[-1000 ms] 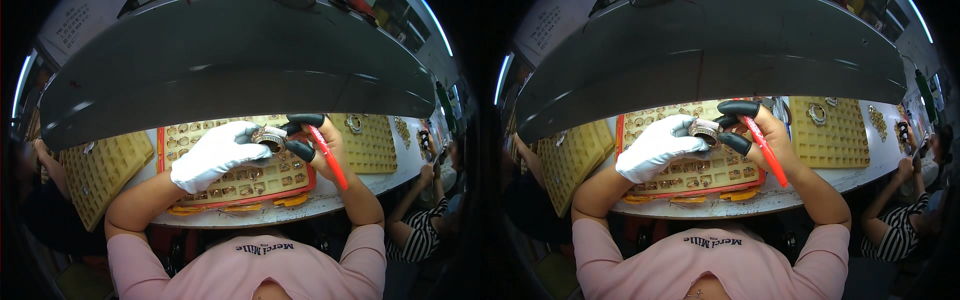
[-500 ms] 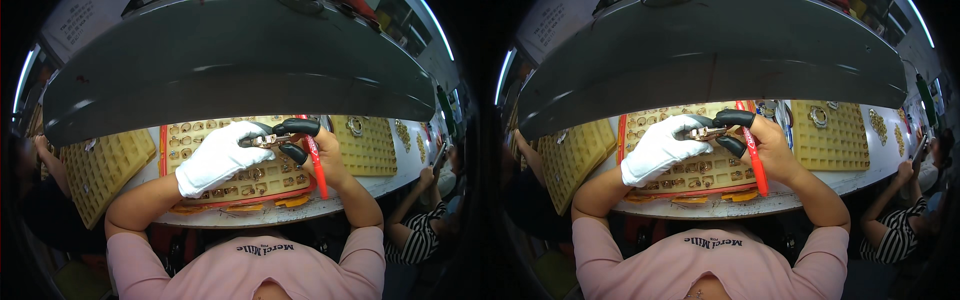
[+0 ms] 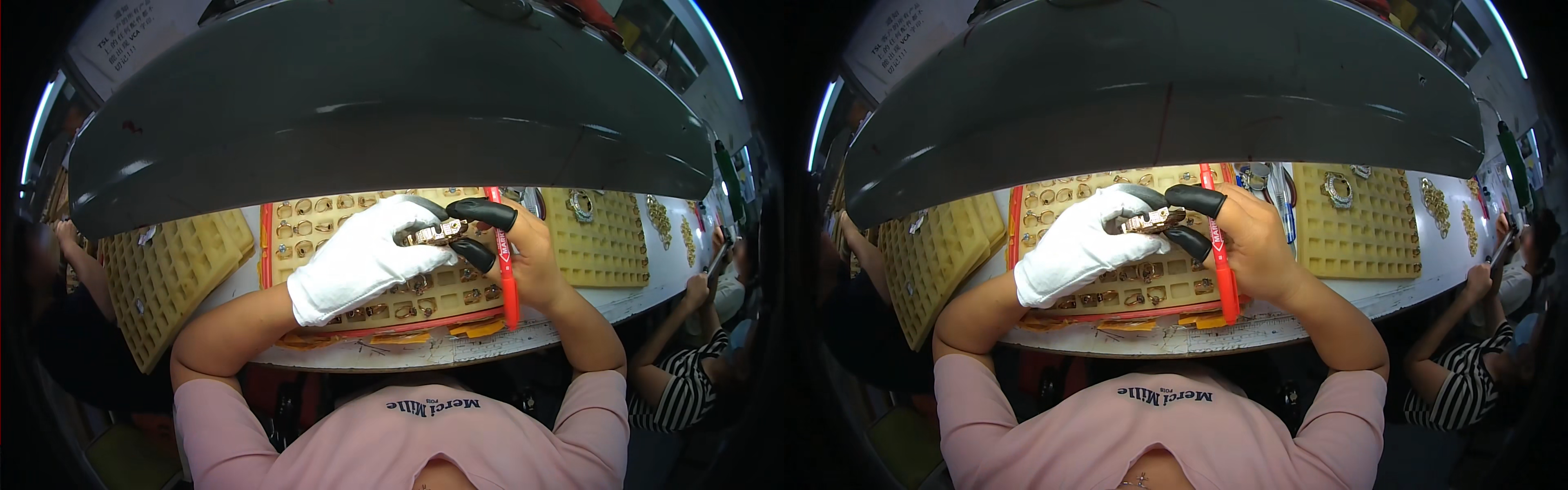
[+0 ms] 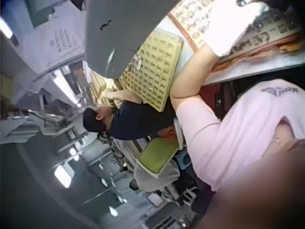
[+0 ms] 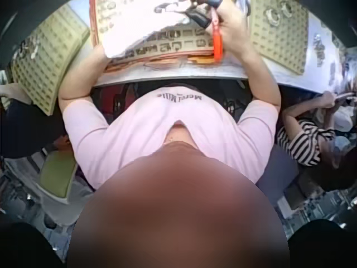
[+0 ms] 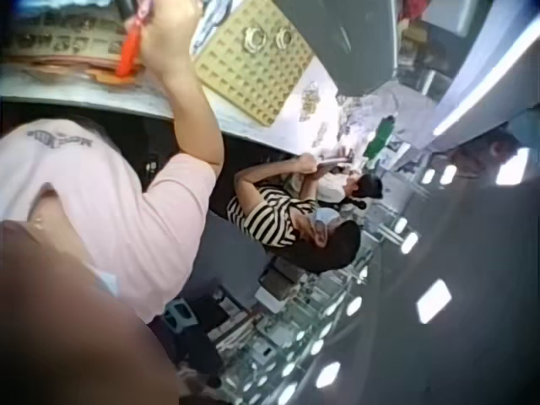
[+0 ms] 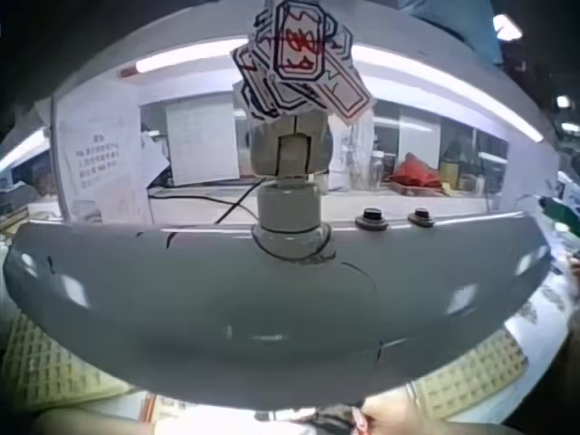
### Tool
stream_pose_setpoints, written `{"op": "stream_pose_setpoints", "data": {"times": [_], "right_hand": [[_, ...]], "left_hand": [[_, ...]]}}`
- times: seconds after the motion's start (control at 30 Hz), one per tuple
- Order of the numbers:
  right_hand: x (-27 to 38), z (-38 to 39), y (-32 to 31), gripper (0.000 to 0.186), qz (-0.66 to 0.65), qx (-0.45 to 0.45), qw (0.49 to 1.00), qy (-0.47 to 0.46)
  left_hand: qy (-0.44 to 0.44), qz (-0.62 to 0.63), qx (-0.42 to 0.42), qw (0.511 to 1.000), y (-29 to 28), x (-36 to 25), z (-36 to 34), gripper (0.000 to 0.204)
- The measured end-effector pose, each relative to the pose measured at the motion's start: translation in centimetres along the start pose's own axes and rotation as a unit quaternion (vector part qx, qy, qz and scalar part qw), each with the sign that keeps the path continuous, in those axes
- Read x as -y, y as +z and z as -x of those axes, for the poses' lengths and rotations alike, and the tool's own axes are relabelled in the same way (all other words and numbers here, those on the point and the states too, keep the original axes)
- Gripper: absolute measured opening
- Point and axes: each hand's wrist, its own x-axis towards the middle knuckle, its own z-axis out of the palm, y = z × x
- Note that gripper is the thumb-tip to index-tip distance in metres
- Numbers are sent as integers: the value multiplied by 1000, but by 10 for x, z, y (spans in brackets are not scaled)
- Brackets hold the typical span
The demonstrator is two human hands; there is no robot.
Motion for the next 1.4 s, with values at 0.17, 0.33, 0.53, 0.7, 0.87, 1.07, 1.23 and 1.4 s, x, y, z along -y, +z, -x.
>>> {"op": "stream_pose_setpoints", "data": {"times": [0.17,0.33,0.53,0.7,0.87,1.07,1.23,1.4], "right_hand": [[-3,-1,4,41,5,-19,999,-42],[-3,1,3,43,6,1,1000,-24],[-10,10,3,53,-120,-4,981,151],[-7,8,3,49,-138,5,974,179],[-6,5,8,41,-139,-6,977,163],[-10,5,7,36,-135,3,979,154],[-12,10,8,39,-132,-35,979,153],[-4,5,1,39,6,-60,997,55]], "left_hand": [[13,-50,16,999,0,-2,-3,35],[61,-123,-8,990,-1,4,-2,37],[41,-54,-3,998,1,3,-1,34],[115,-76,-29,990,4,7,-1,29],[188,-149,-53,969,4,11,1,27],[224,-168,-58,958,4,9,1,23],[92,-61,-52,993,3,4,2,27],[103,-54,-48,992,0,23,-3,28]]}}
